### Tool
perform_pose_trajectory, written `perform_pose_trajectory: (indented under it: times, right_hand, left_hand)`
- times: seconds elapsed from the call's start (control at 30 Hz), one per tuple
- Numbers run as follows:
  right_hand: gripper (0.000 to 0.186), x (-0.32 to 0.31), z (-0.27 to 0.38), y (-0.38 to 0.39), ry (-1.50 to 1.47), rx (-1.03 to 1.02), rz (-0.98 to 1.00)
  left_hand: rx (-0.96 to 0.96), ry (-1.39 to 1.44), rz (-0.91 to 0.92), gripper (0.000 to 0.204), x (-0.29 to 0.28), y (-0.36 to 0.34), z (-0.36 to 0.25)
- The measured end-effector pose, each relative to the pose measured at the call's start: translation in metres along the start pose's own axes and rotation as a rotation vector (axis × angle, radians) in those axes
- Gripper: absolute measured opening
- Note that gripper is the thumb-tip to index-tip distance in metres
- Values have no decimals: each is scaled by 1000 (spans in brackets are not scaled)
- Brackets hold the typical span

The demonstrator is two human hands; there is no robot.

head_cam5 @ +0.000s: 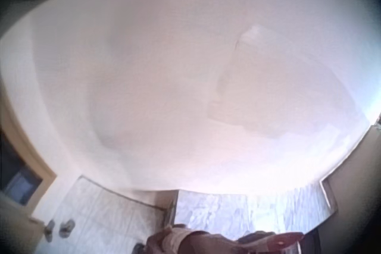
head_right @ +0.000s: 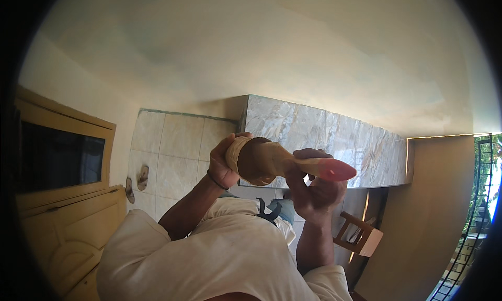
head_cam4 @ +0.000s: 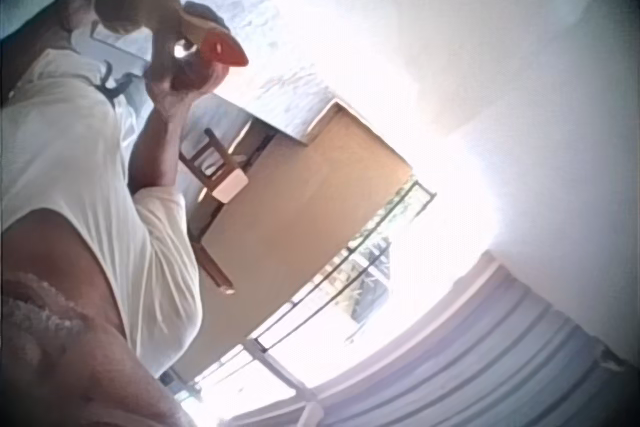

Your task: The person paints a ceiling using a paintbrush and a small container of paint. They repeatedly dip the brush into the container and apply paint to the ceiling surface in long strokes.

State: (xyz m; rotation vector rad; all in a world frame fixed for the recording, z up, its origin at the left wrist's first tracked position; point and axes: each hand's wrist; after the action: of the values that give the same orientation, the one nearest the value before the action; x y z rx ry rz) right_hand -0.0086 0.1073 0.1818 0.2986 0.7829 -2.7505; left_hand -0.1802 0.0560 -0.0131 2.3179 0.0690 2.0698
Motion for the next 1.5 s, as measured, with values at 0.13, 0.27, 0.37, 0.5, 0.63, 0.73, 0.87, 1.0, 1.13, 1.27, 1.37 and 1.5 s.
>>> perform_pose_trajectory:
  times: [0.13,0.27,0.37,0.5,0.63,0.73,0.87,1.0,1.13,1.27,1.37,1.5]
  right_hand:
    - [17,4,1,-4,23,-47,16]
    - [16,7,5,-5,-30,-32,4]
    - [14,9,5,-7,10,-28,102]
    - [17,19,-6,-7,25,-82,229]
    - [14,25,-10,-6,46,-37,291]
    - [11,31,-14,-10,78,-55,291]
    - [14,30,-17,-8,88,4,356]
    - [17,26,-17,-6,41,77,245]
    - [20,13,1,-12,-184,313,-13]
    - [22,-1,-7,-9,-281,390,-141]
    - [23,-7,-9,-1,-286,332,-164]
    - [19,-18,-19,13,-180,97,-100]
  left_hand:
    - [-6,-3,-59,41,14,1,1]
    - [-8,1,-97,39,15,1,2]
    - [-8,3,-72,39,13,1,1]
    - [-16,-5,-29,43,9,0,2]
    - [-22,10,-50,38,16,0,1]
    - [-19,6,-65,38,15,0,1]
    - [-12,9,-81,38,12,0,0]
    - [-13,33,-45,40,8,0,0]
    - [0,53,-24,45,-2,-1,0]
    - [-5,45,-27,45,-1,-2,1]
    - [-27,6,-52,48,-9,-7,9]
    - [-97,47,-88,43,11,-13,15]
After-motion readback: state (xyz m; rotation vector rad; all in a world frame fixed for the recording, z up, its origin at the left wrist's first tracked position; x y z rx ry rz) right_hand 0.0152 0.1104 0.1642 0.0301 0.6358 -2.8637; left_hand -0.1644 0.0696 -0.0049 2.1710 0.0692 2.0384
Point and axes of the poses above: each hand's wrist, its own y-axis away from the middle knuckle, its own x-axis out of the palm, z = x × y, and after that the axes turned 6 degrees about -y, right-handed
